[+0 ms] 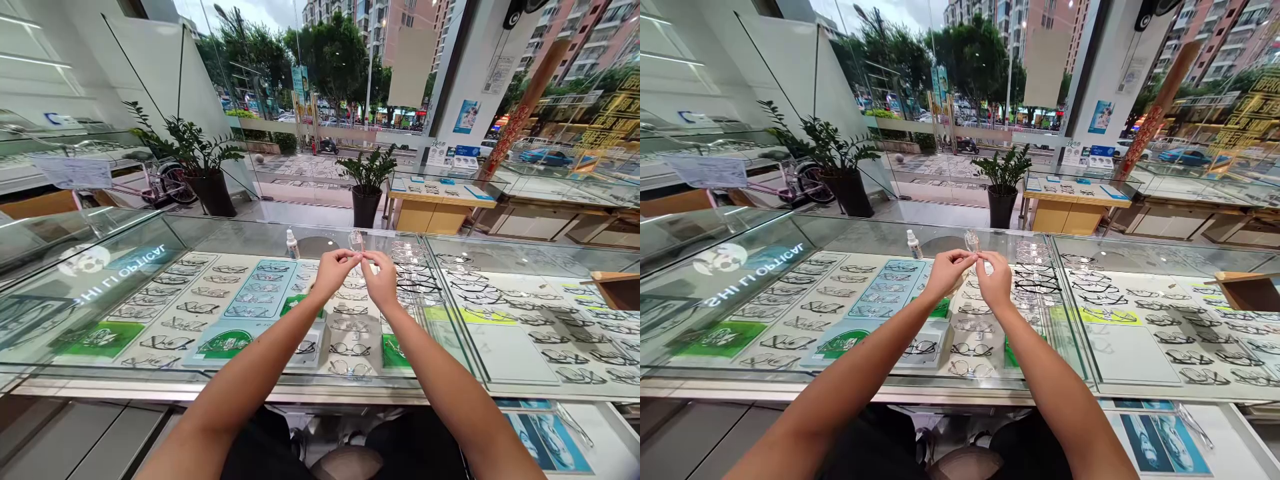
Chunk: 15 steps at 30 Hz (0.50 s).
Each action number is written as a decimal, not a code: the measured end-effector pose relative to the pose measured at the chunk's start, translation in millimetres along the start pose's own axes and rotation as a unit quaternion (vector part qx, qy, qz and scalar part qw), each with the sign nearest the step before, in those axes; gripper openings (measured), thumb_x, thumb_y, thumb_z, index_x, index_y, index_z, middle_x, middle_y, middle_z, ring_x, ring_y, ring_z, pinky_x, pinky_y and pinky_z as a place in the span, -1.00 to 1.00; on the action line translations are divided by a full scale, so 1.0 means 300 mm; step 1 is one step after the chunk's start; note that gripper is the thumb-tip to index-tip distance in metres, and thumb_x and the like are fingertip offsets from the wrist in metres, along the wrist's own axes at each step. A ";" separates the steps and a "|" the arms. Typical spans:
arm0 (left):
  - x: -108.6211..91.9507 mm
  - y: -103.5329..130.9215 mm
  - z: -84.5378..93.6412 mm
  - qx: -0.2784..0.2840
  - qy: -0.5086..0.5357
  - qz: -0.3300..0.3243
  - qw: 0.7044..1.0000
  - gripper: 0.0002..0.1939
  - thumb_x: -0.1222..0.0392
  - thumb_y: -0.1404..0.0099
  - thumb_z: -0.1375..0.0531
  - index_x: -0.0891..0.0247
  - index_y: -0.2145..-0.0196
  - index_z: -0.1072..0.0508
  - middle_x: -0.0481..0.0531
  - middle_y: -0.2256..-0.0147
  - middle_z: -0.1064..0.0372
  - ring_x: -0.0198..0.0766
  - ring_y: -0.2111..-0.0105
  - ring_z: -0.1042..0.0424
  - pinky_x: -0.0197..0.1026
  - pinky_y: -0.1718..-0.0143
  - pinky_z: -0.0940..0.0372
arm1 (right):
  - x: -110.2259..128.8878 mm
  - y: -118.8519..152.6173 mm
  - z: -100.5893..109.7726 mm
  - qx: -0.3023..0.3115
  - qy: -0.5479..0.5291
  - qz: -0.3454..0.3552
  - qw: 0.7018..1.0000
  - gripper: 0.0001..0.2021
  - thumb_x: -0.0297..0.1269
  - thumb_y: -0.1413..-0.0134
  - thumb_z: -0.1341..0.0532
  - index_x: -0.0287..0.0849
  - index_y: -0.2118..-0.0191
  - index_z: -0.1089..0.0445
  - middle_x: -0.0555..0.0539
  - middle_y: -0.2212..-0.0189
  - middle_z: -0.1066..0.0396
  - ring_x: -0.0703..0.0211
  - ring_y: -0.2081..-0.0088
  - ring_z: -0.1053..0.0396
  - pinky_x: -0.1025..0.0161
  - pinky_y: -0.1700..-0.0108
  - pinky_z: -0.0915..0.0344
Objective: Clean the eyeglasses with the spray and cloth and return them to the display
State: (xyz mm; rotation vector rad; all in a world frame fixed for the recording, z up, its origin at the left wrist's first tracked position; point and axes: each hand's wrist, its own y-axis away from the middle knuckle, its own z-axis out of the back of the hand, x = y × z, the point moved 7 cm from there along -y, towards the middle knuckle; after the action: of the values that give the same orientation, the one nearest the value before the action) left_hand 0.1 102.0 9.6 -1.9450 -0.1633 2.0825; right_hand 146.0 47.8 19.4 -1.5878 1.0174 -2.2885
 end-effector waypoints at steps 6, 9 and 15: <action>-0.010 -0.011 0.024 -0.029 -0.019 0.005 0.999 -0.72 -0.03 -0.15 -0.39 0.27 0.36 -0.63 -0.13 0.58 -0.08 -0.37 0.52 -0.03 -0.25 0.46 0.04 | -0.001 -0.010 0.014 -0.027 -0.032 -0.025 0.999 -0.83 -0.19 -0.26 -0.19 -0.12 0.24 -0.48 -0.10 0.17 -0.51 0.09 0.13 -0.44 0.18 0.07 -0.33; -0.042 -0.038 0.060 -0.036 -0.051 -0.021 0.998 -0.71 -0.04 -0.17 -0.36 0.26 0.36 -0.61 -0.13 0.57 -0.06 -0.36 0.52 -0.02 -0.24 0.45 0.03 | -0.072 -0.019 0.001 -0.010 -0.020 -0.103 0.994 -0.74 -0.08 -0.26 -0.15 -0.10 0.40 -0.28 0.02 0.40 -0.33 0.19 0.34 -0.29 0.26 0.24 -0.24; -0.200 -0.141 0.126 -0.063 -0.140 -0.081 0.985 -0.76 -0.02 -0.22 -0.30 0.21 0.39 -0.51 -0.14 0.57 0.03 -0.35 0.54 0.04 -0.20 0.44 0.08 | -0.157 0.032 -0.138 0.208 0.022 -0.169 0.963 -0.51 0.00 -0.29 -0.12 -0.10 0.63 -0.12 0.12 0.66 0.02 0.27 0.54 0.00 0.26 0.43 0.06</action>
State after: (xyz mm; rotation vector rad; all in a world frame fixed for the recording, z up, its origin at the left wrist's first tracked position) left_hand -28.9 129.5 81.9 -1.6303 -0.5078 2.2723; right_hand 126.8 82.0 -30.5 -1.6250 0.2439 -2.5400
